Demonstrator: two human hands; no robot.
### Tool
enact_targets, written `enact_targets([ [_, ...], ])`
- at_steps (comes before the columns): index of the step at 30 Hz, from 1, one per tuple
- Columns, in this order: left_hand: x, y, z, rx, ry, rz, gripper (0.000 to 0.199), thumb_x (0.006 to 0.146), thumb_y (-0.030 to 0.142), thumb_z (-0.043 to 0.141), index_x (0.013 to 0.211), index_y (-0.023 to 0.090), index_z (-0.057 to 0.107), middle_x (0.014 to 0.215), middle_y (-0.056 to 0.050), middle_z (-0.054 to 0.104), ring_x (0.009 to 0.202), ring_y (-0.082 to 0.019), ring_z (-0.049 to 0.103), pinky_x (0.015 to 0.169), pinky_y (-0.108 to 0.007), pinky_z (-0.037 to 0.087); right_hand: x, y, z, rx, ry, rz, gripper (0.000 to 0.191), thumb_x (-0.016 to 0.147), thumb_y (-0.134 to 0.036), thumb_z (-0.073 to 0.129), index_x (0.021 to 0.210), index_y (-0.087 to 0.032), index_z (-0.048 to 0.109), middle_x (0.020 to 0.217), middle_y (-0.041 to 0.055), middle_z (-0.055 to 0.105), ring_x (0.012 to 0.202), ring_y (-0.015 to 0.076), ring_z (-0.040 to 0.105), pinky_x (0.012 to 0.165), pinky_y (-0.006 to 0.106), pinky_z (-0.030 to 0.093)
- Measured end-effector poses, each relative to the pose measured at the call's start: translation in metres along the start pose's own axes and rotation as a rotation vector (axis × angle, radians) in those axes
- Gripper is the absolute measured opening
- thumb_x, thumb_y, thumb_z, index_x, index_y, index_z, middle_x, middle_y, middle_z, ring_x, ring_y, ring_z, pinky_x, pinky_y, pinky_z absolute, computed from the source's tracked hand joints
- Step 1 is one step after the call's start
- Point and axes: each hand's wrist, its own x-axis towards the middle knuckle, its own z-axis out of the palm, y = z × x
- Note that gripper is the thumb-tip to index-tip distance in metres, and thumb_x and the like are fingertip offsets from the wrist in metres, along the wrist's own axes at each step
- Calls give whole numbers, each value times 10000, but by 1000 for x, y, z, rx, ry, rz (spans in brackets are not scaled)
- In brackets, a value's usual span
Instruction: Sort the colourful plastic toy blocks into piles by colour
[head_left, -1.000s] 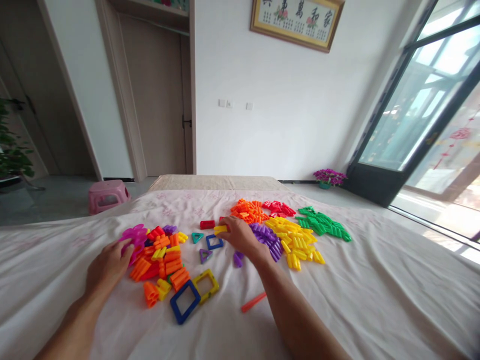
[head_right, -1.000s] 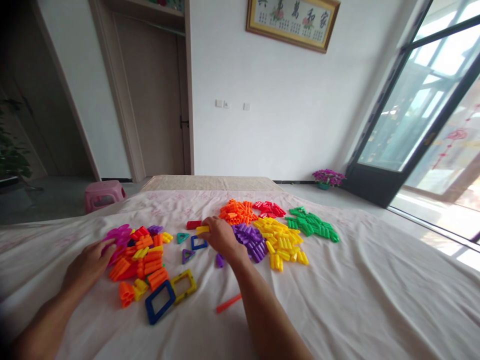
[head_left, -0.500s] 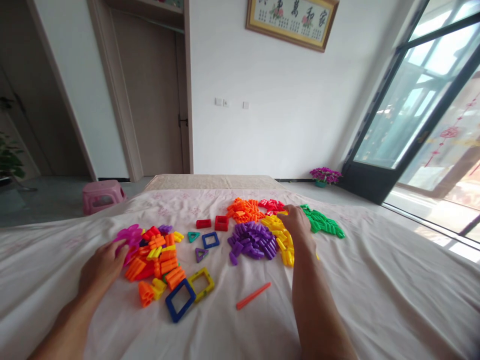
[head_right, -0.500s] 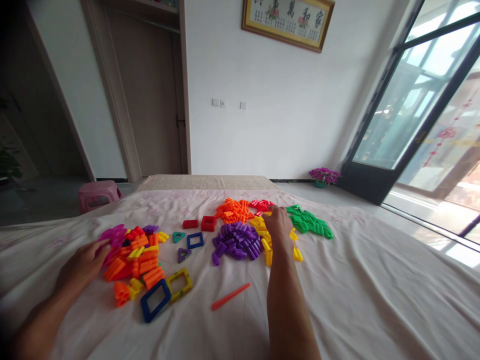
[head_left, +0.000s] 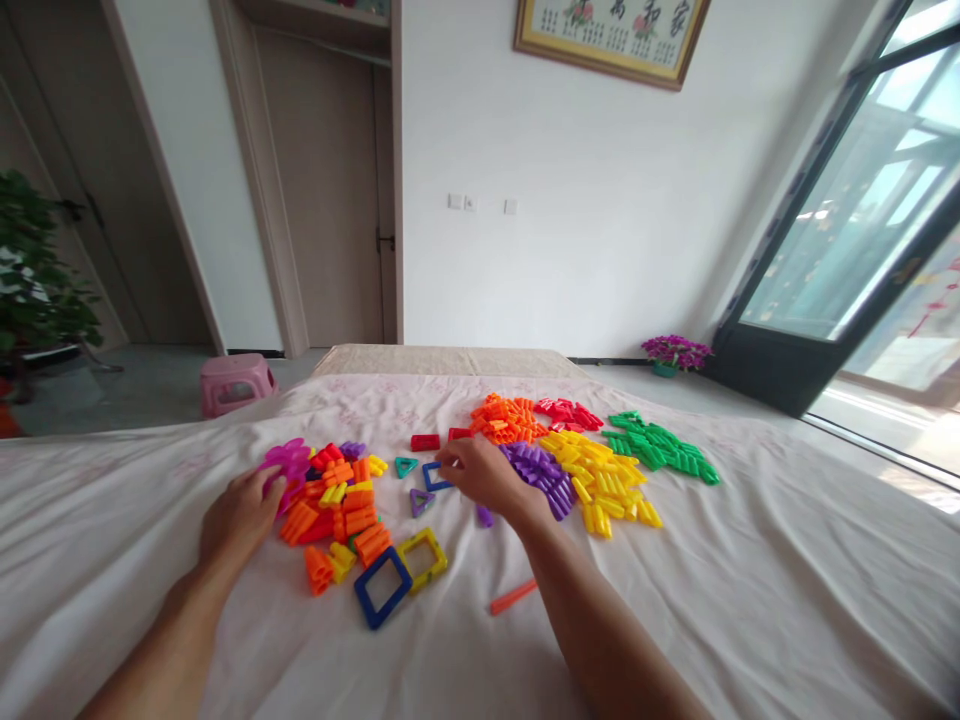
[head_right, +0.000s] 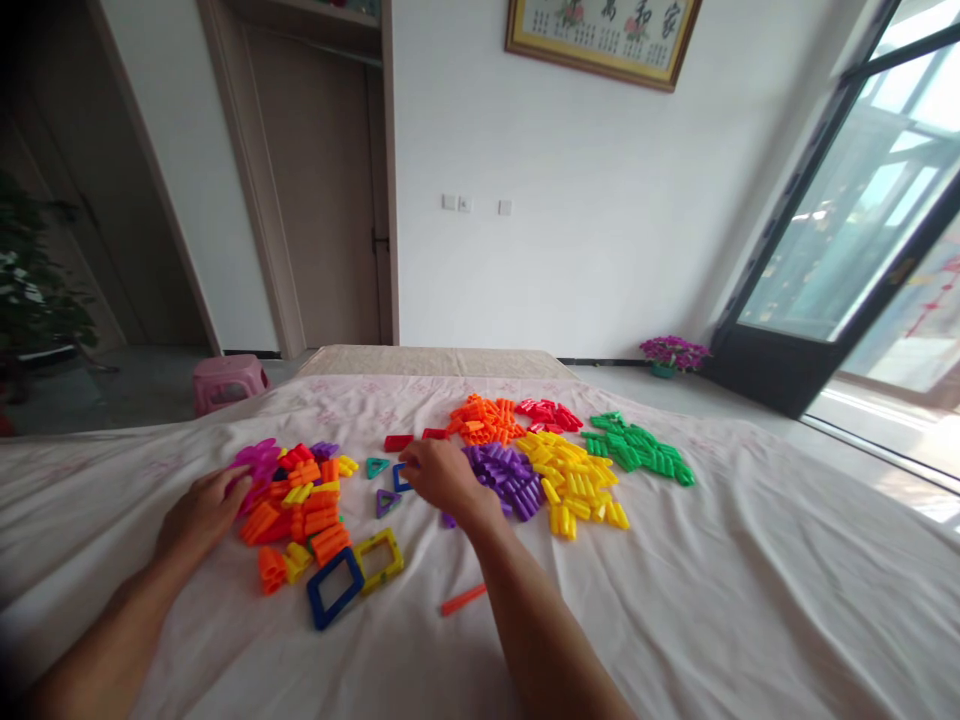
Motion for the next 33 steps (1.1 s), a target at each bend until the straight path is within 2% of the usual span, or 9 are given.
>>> enact_targets([
  [2, -1, 1, -1, -3, 2, -11, 585, 926, 484, 289, 1269, 153, 629, 1320, -173, 624, 1217, -347, 580, 1010, -478, 462, -2, -18, 23, -6, -77, -45, 217, 871, -295, 621, 1043, -259, 748, 994, 17, 761, 921, 188, 693, 778, 249, 480],
  [5, -2, 3, -2, -8, 10, -17, 580, 924, 482, 300, 1271, 155, 631, 1317, -171, 627, 1210, -339, 588, 1005, -465, 466, -9, -41, 48, -40, -158, -32, 279, 878, -450, 626, 1058, -270, 742, 981, 33, 768, 926, 228, 705, 752, 289, 492],
  [10, -2, 3, -1, 2, 8, -21, 580, 935, 486, 287, 1276, 159, 623, 1327, -165, 622, 1216, -331, 579, 1015, -454, 453, -17, -67, 70, -143, -153, 6, 537, 828, -653, 581, 1088, -204, 721, 976, 126, 757, 922, 294, 704, 764, 359, 506],
  [12, -1, 2, 0, 2, 10, -17, 572, 937, 473, 287, 1277, 153, 618, 1324, -164, 622, 1226, -323, 571, 1026, -445, 445, -17, -73, 75, -184, -142, 6, 566, 775, -653, 624, 1058, -171, 717, 972, 154, 748, 925, 320, 698, 776, 383, 512],
  [17, -1, 0, 1, 7, 17, -8, 571, 939, 478, 286, 1278, 158, 617, 1323, -166, 625, 1227, -318, 572, 1021, -440, 450, -15, -72, 79, -154, -146, 9, 424, 774, -466, 637, 1075, -176, 710, 996, 140, 745, 920, 310, 700, 780, 381, 517],
  [21, 0, -1, 2, 6, 8, -19, 568, 930, 475, 295, 1268, 160, 626, 1335, -160, 619, 1233, -323, 570, 1023, -444, 453, -4, -48, 67, 18, -47, 22, 425, 799, -400, 640, 1185, -226, 681, 1090, 83, 739, 966, 253, 694, 802, 325, 511],
  [25, 2, -4, 5, 18, 5, -22, 577, 927, 488, 288, 1272, 169, 624, 1334, -154, 619, 1231, -326, 571, 1011, -450, 461, 13, -6, 48, 190, 140, 65, 374, 809, -281, 658, 1178, -229, 692, 1083, 43, 744, 952, 194, 690, 846, 278, 502],
  [33, 5, -10, 10, 8, 16, 1, 560, 932, 476, 289, 1271, 173, 617, 1333, -151, 620, 1237, -321, 564, 1044, -457, 442, 27, 84, 20, 218, 468, 305, 445, 783, -220, 669, 1225, -172, 668, 1174, 104, 714, 1075, 246, 669, 955, 376, 509],
])
